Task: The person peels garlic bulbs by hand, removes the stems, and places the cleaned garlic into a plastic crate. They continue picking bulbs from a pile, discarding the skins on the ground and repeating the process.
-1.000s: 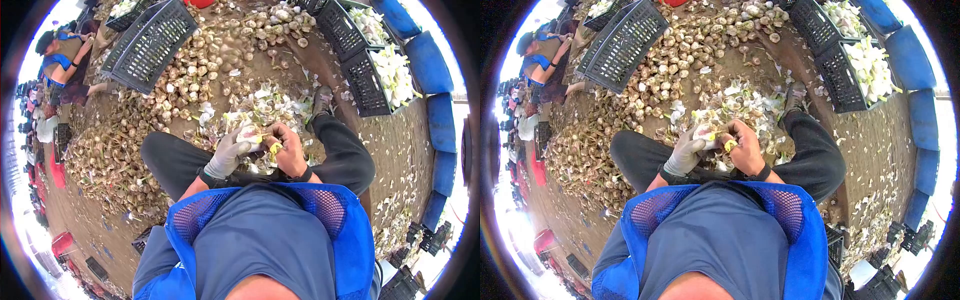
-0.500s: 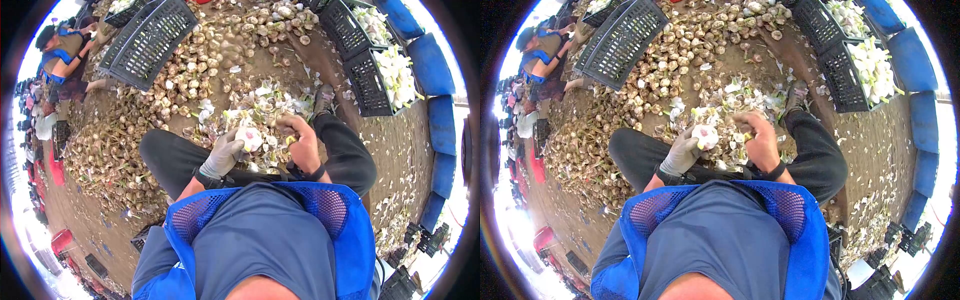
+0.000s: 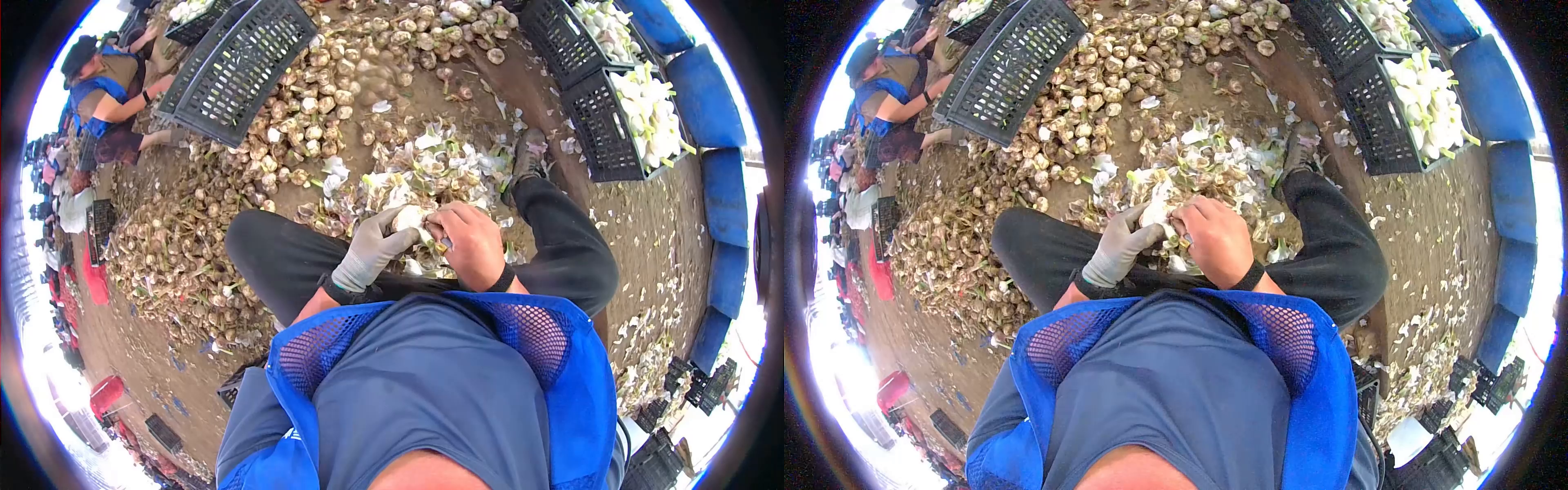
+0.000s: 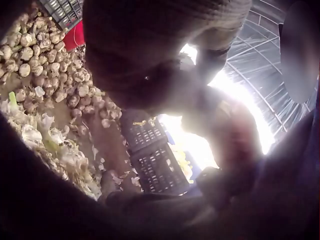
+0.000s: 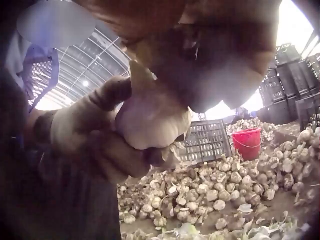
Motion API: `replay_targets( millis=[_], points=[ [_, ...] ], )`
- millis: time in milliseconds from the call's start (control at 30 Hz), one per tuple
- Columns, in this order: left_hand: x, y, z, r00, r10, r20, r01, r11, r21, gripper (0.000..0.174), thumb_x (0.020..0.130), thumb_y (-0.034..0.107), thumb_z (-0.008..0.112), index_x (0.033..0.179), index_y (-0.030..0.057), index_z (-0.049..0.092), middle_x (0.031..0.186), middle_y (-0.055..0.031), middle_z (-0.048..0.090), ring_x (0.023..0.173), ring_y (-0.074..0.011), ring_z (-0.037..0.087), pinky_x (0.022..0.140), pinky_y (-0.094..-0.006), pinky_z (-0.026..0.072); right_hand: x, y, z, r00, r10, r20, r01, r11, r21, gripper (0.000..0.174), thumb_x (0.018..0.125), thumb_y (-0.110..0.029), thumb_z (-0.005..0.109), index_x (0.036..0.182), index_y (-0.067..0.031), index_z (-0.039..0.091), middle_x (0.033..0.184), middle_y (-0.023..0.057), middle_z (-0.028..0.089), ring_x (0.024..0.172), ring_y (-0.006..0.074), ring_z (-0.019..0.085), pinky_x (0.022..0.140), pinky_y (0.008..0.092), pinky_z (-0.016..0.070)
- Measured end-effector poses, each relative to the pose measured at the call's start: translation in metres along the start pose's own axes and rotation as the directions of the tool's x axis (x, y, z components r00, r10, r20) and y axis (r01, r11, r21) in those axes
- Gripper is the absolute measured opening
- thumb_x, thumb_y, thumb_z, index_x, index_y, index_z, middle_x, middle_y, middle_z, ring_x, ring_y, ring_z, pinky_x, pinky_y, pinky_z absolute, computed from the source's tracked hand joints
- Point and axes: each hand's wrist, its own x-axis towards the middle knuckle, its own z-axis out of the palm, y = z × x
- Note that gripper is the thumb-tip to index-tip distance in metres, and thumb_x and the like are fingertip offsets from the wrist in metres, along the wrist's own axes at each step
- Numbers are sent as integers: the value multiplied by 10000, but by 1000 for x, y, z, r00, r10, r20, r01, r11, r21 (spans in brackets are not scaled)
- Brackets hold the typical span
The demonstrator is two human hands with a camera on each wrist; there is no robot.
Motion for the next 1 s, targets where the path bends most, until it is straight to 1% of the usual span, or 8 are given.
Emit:
replay_targets(
  millis=[267,367,433,500,567,633,733,1000],
  points=[
    [-3,15,-5,994,-54,94,43,992,118,422,926,212,699,1271,-26,653,1089,-6,699,965,-63,601,870,-240,500,3,16,0,993,103,55,-103,995,6,213,720,38,685,891,-71,620,895,95,654,816,326,653,709,406,516],
    [-8,17,0,978,-112,174,104,993,55,488,870,250,681,1268,-30,644,1091,-34,696,965,-89,621,849,-266,503,3,37,-2,973,220,-68,-218,975,37,275,723,70,644,969,-52,619,942,143,638,872,346,640,727,438,503],
    [-7,7,-3,992,-104,72,106,994,-31,472,865,249,680,1257,-13,656,1110,-45,693,979,-106,633,872,-279,509,4,40,-8,932,339,-126,-338,941,35,336,702,128,610,996,-33,633,934,161,647,868,342,647,726,426,503],
    [-3,-1,-10,999,-32,42,33,999,-19,486,872,246,671,1280,-16,636,1118,-53,687,992,-107,638,901,-287,512,4,35,-4,959,225,-174,-218,974,57,410,688,159,591,1051,-20,657,922,161,652,852,333,647,741,412,510],
    [-2,-1,-16,1000,0,31,-6,984,178,463,899,195,692,1296,-30,613,1144,-41,687,1016,-87,615,904,-274,513,-1,24,-3,941,326,86,-331,843,424,433,702,146,609,1097,-19,675,930,152,658,858,330,644,766,404,514],
    [-3,-4,-14,998,-57,16,56,995,87,492,875,196,701,1304,-25,607,1133,-50,687,1019,-98,621,908,-276,515,3,12,-9,947,292,133,-321,876,360,386,731,100,662,1096,-21,692,942,141,660,874,321,648,787,392,519],
    [-4,-12,-13,1000,-17,13,15,991,134,564,815,239,745,1309,0,612,1126,-94,687,1014,-117,635,918,-287,514,9,3,-2,994,74,78,-92,962,258,305,768,-34,763,1066,-39,702,964,131,674,929,336,659,825,407,531],
    [-7,9,-12,1000,20,-4,-17,914,406,528,797,267,768,1239,-1,661,1025,-150,707,919,-143,674,851,-311,535,5,5,1,994,-74,75,66,993,103,296,751,-22,735,1045,-51,716,984,122,676,940,351,646,802,438,534]
  ],
)
